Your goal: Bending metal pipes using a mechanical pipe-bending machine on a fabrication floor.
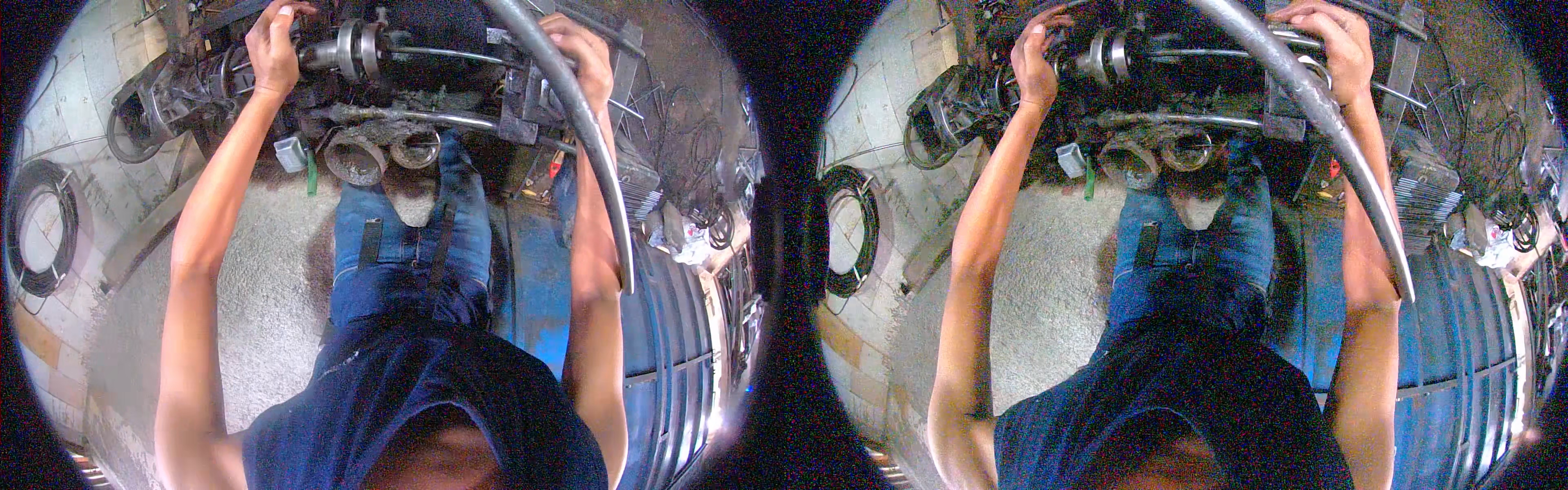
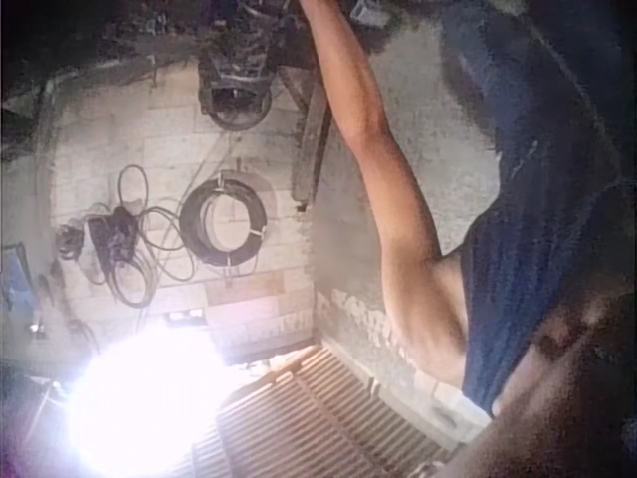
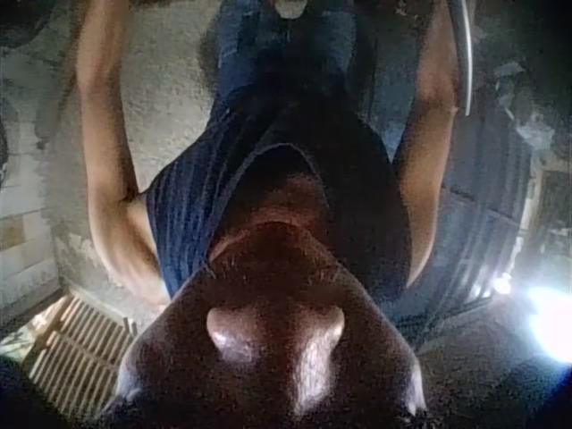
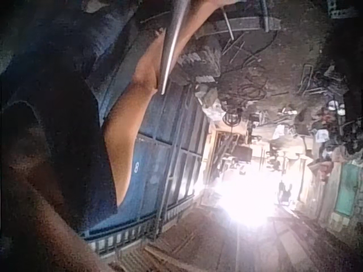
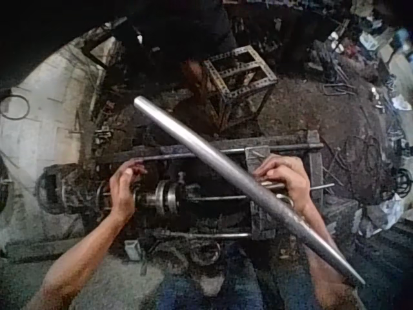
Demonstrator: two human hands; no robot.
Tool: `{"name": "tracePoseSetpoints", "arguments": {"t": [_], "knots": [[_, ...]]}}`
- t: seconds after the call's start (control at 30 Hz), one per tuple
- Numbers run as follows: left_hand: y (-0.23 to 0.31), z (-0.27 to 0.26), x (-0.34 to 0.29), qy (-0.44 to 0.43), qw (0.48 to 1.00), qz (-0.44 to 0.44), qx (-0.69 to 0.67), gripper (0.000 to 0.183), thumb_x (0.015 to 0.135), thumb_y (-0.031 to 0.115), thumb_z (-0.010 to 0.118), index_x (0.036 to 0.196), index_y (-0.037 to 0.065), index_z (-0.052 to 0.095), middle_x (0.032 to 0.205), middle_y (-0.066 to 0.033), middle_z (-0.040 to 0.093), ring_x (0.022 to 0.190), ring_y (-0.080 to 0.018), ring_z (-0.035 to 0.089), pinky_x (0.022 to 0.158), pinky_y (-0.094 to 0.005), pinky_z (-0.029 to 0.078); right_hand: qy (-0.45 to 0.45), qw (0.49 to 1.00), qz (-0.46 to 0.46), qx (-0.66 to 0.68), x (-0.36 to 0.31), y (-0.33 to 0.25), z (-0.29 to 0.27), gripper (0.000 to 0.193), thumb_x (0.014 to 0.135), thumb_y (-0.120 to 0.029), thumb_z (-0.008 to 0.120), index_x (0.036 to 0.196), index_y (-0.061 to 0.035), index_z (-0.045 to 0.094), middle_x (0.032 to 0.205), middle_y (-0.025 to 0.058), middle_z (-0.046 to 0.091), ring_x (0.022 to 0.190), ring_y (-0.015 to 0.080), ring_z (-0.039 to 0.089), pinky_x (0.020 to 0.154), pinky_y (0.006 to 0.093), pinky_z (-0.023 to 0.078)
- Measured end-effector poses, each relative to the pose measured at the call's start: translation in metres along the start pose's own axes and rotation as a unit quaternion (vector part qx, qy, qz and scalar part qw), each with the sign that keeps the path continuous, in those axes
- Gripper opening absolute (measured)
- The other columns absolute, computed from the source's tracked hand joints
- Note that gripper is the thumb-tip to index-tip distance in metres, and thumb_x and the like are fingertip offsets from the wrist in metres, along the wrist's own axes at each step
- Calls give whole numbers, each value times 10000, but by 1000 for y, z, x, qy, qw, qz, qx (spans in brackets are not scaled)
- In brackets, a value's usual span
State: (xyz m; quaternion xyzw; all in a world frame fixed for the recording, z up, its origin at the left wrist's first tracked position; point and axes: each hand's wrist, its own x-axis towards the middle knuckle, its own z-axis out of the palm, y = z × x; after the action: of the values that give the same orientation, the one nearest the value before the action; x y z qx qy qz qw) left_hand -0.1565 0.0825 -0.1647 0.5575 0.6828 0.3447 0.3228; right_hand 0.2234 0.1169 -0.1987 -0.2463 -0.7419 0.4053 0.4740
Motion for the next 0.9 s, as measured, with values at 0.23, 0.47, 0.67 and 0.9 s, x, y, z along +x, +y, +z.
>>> {"name": "tracePoseSetpoints", "arguments": {"t": [0.23, 0.47, 0.67, 0.9], "knots": [[-10, 0, 0, 8, 994, 7, -112, 460, 947, 392, 482, 1093, -20, 628, 931, -81, 657, 904, -183, 607, 786, -319, 456, -2, 995, 47, 83, -13, 14, -7, 177, 876, -122, 533, 919, 50, 547, 884, 224, 627, 845, 352, 599, 776, 413, 483], [-24, -2, 11, 37, 997, 64, -6, 426, 926, 334, 407, 1100, 34, 654, 974, -55, 692, 933, -155, 594, 817, -276, 431, 176, 909, 366, 95, -23, 26, -7, 378, 953, -237, 469, 1012, 72, 676, 917, 138, 694, 860, 173, 644, 829, 277, 480], [0, 5, -2, 81, 993, 86, -29, 387, 912, 305, 543, 1113, -20, 600, 1016, -185, 646, 964, -308, 608, 890, -341, 452, 388, 842, 363, -90, 8, -37, 17, 284, 912, -243, 580, 908, 24, 675, 757, 101, 686, 716, 161, 629, 742, 302, 492], [52, -37, -100, 138, 970, 172, 102, 307, 875, 160, 587, 1128, -14, 577, 1041, -203, 613, 981, -379, 583, 881, -414, 458, 469, 773, 320, -284, -79, -107, 56, 325, 882, -151, 616, 1158, 6, 549, 1009, 177, 606, 948, 258, 593, 861, 391, 463]]}}
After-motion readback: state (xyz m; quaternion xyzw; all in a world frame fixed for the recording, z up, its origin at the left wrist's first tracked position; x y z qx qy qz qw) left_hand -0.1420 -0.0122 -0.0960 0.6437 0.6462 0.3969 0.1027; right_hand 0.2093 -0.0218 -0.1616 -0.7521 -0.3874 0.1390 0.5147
